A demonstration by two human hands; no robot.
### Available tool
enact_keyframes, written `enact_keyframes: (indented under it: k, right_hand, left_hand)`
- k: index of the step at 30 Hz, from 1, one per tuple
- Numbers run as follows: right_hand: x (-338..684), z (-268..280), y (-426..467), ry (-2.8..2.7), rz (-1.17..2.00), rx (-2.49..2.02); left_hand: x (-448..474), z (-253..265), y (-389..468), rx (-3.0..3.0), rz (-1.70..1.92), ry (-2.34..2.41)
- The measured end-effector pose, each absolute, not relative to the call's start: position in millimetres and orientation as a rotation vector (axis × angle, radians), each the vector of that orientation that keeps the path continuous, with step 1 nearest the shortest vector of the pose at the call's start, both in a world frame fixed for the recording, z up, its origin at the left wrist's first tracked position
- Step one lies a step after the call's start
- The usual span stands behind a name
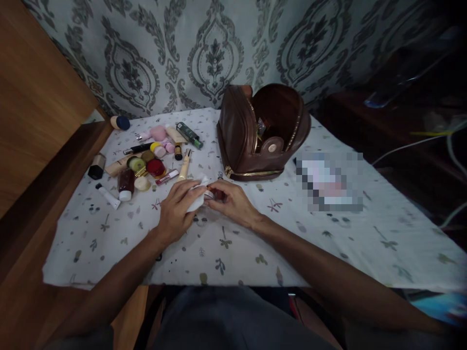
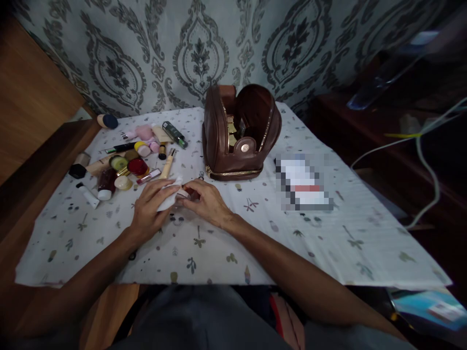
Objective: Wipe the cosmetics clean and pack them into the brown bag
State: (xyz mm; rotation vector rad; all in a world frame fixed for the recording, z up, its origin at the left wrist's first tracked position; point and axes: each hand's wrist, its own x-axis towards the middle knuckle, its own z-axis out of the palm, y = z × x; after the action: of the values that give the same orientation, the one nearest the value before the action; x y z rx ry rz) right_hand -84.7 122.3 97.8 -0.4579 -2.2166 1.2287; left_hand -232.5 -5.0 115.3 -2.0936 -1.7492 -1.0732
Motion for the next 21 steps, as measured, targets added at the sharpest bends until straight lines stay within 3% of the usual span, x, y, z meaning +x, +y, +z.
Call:
enact_keyframes:
  k: [21]
  right_hand:
    - [-86.5,97.9,122.8,-2.260,1.072,-0.410]
  left_hand:
    - [-232.1,115.4,-5.2,-2.054,-1.135,-1.738]
